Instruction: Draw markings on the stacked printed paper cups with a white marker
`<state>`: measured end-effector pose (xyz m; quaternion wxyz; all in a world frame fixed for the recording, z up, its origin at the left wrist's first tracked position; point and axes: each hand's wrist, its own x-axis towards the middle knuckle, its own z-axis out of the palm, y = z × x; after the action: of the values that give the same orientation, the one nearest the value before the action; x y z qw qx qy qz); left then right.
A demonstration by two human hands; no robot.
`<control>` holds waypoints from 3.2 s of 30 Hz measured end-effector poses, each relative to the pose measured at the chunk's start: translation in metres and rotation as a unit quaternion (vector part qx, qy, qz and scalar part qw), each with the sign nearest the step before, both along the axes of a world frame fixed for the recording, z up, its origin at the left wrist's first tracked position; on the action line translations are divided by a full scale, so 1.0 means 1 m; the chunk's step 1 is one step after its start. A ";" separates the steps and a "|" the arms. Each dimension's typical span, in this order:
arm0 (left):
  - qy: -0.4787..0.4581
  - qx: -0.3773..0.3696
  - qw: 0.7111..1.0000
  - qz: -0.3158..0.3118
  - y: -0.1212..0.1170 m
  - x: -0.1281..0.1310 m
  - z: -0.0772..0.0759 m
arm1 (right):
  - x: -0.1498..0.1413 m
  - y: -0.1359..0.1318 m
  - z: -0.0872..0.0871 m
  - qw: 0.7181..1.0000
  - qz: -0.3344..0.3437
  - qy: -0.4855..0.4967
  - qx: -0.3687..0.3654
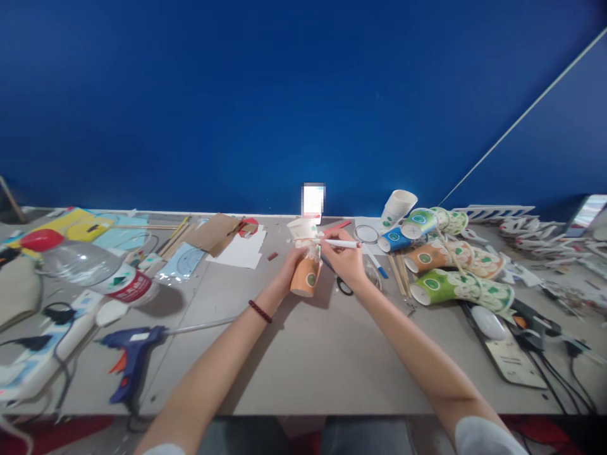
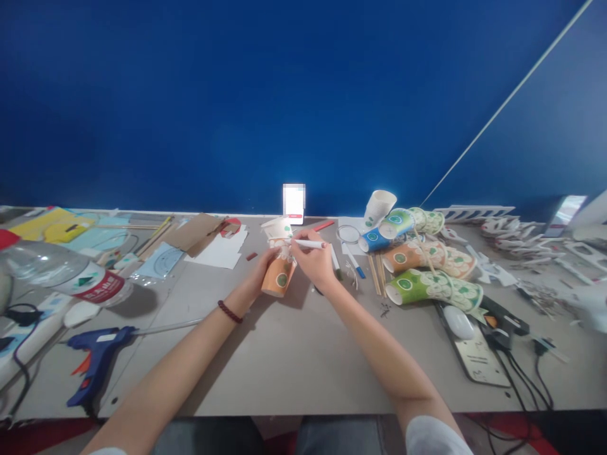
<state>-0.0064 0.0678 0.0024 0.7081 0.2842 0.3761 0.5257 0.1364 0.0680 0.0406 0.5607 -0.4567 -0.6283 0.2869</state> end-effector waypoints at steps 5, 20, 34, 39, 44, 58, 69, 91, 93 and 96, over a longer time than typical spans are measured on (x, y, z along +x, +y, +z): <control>-0.006 -0.005 1.000 -0.002 0.000 0.000 -0.001 | 0.001 0.003 -0.003 1.000 -0.008 0.009 -0.006; -0.003 0.006 1.000 0.009 0.000 0.001 0.000 | 0.000 0.001 -0.001 1.000 -0.004 -0.001 0.001; -0.006 0.003 1.000 0.001 0.002 0.000 -0.004 | 0.001 0.002 -0.001 0.999 0.005 0.031 -0.024; -0.007 0.003 1.000 -0.002 0.001 -0.001 -0.004 | 0.000 0.000 -0.001 1.000 0.001 0.013 -0.009; -0.001 0.002 1.000 0.007 -0.001 -0.001 -0.003 | 0.000 0.000 -0.001 1.000 -0.005 -0.007 0.004; -0.036 0.007 0.999 -0.011 0.002 0.000 -0.005 | 0.001 0.002 -0.001 0.998 0.021 0.052 -0.013; -0.044 0.002 0.998 -0.045 0.004 0.000 -0.006 | 0.005 0.013 -0.013 0.997 0.028 0.076 -0.020; 0.002 0.039 0.999 -0.018 0.001 0.003 0.000 | 0.003 0.007 -0.004 0.998 0.012 0.054 -0.015; 0.000 0.036 0.999 -0.009 0.001 0.003 0.000 | 0.004 0.007 -0.004 0.999 0.003 0.033 -0.014; 0.003 0.033 0.999 0.000 0.002 0.002 -0.001 | 0.003 0.006 -0.004 1.000 0.010 0.013 -0.013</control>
<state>-0.0042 0.0698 0.0012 0.6969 0.3090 0.3608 0.5373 0.1398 0.0744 0.0367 0.5598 -0.4537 -0.6219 0.3067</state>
